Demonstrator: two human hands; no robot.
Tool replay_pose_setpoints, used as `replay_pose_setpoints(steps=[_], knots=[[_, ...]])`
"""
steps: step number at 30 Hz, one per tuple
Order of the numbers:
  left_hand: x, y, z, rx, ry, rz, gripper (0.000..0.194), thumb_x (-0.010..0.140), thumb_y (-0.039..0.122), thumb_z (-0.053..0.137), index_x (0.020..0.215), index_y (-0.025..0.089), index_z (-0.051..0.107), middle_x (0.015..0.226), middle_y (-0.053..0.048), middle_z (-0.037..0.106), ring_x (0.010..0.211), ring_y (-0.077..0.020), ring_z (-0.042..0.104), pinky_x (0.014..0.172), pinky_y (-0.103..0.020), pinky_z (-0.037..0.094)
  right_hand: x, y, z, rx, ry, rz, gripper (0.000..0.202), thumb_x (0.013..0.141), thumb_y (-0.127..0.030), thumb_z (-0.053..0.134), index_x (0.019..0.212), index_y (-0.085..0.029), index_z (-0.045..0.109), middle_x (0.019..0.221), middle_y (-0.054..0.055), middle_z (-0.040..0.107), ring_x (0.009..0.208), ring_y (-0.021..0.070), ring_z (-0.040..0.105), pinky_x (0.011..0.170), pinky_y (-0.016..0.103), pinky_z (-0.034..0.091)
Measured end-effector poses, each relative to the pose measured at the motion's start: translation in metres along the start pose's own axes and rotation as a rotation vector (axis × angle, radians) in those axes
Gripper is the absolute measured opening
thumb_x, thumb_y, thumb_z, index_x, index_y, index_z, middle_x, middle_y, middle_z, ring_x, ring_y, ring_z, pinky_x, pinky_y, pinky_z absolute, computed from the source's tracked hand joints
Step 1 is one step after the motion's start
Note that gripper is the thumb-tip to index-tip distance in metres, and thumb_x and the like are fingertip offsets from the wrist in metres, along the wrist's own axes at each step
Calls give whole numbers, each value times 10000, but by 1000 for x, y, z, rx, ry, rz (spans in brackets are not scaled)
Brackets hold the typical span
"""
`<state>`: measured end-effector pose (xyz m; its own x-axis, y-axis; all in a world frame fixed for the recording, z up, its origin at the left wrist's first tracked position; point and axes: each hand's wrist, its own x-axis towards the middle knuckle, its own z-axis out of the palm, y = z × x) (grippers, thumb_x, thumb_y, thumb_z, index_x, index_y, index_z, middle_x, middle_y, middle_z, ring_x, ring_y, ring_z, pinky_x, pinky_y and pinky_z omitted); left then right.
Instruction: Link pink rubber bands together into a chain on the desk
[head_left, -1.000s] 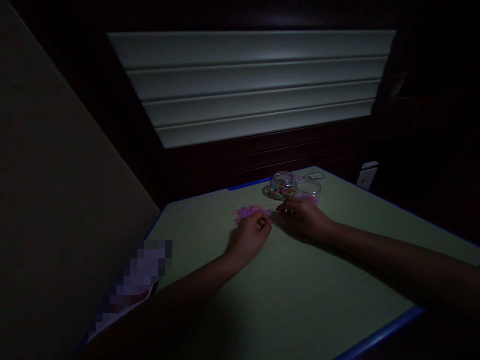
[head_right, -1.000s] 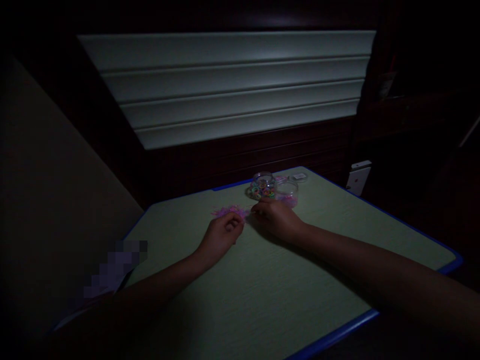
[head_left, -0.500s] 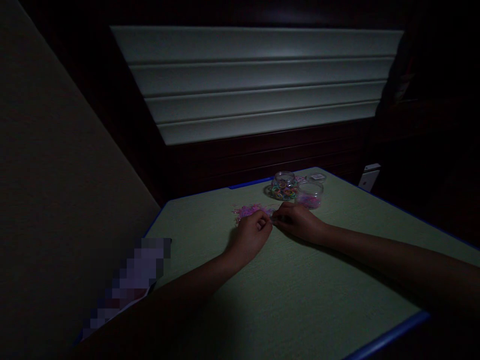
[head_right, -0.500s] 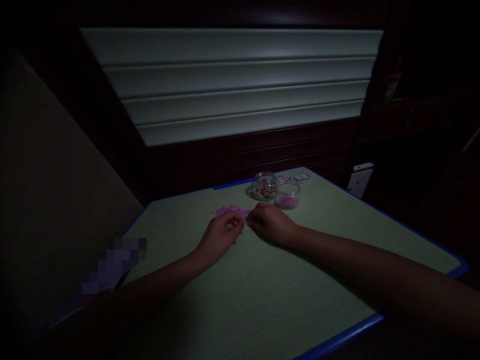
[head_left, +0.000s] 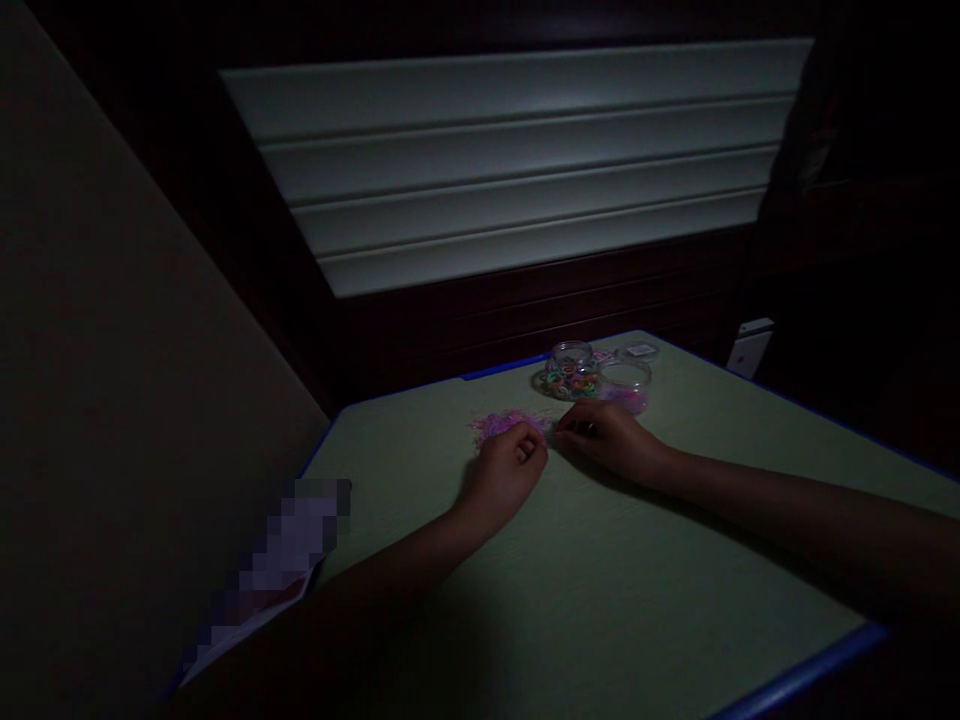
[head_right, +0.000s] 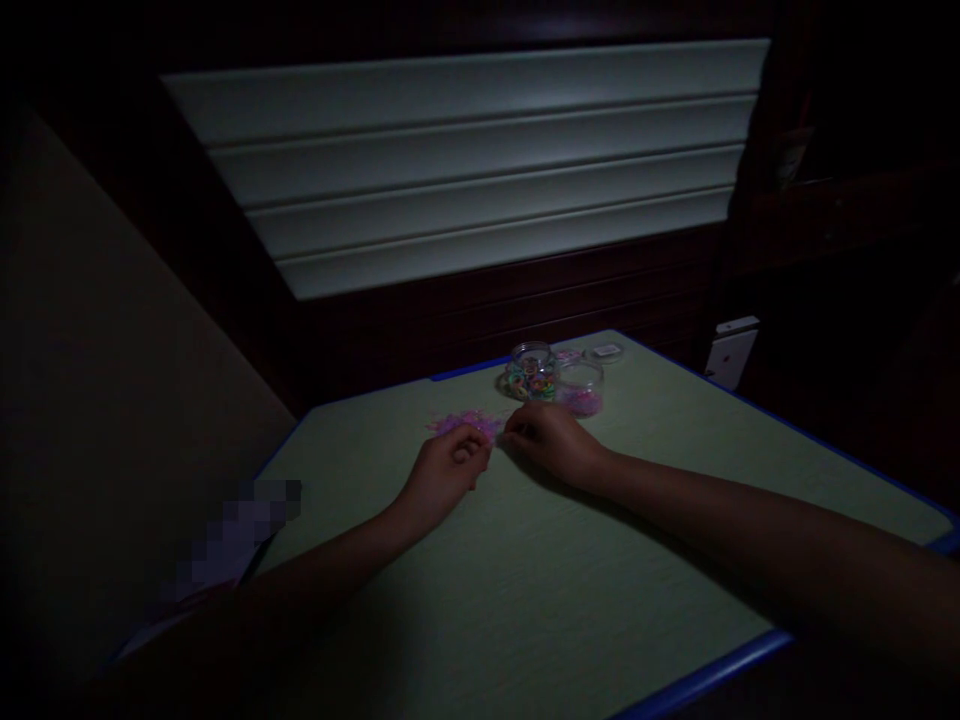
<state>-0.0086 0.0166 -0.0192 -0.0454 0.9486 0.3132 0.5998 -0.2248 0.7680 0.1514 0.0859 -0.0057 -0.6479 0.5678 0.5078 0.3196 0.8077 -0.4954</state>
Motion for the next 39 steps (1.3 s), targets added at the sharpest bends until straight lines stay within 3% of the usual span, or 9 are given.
replay_pose_setpoints(steps=[7, 16, 39], knots=[[0, -1, 1, -22, 13, -1, 139, 746, 285, 439, 757, 166, 511, 589, 30, 497, 510, -71, 481, 439, -169, 360, 3, 2, -1, 156, 101, 133, 178, 753, -267, 486, 773, -141, 610, 759, 42, 622, 684, 128, 552, 599, 230, 419], [-2, 6, -1, -55, 39, 8, 243, 778, 324, 412, 992, 212, 442, 636, 44, 506, 428, -45, 445, 408, -158, 340, 0, -5, 0, 144, 81, 90, 178, 746, -278, 502, 775, -150, 623, 753, 34, 623, 675, 119, 546, 602, 228, 415], [-2, 2, 0, -16, 8, 30, 226, 812, 357, 349, 837, 189, 498, 650, 32, 505, 412, -40, 435, 390, -168, 321, 0, -3, 1, 130, 54, 80, 190, 772, -287, 461, 786, -160, 601, 759, 31, 619, 698, 131, 546, 630, 246, 404]])
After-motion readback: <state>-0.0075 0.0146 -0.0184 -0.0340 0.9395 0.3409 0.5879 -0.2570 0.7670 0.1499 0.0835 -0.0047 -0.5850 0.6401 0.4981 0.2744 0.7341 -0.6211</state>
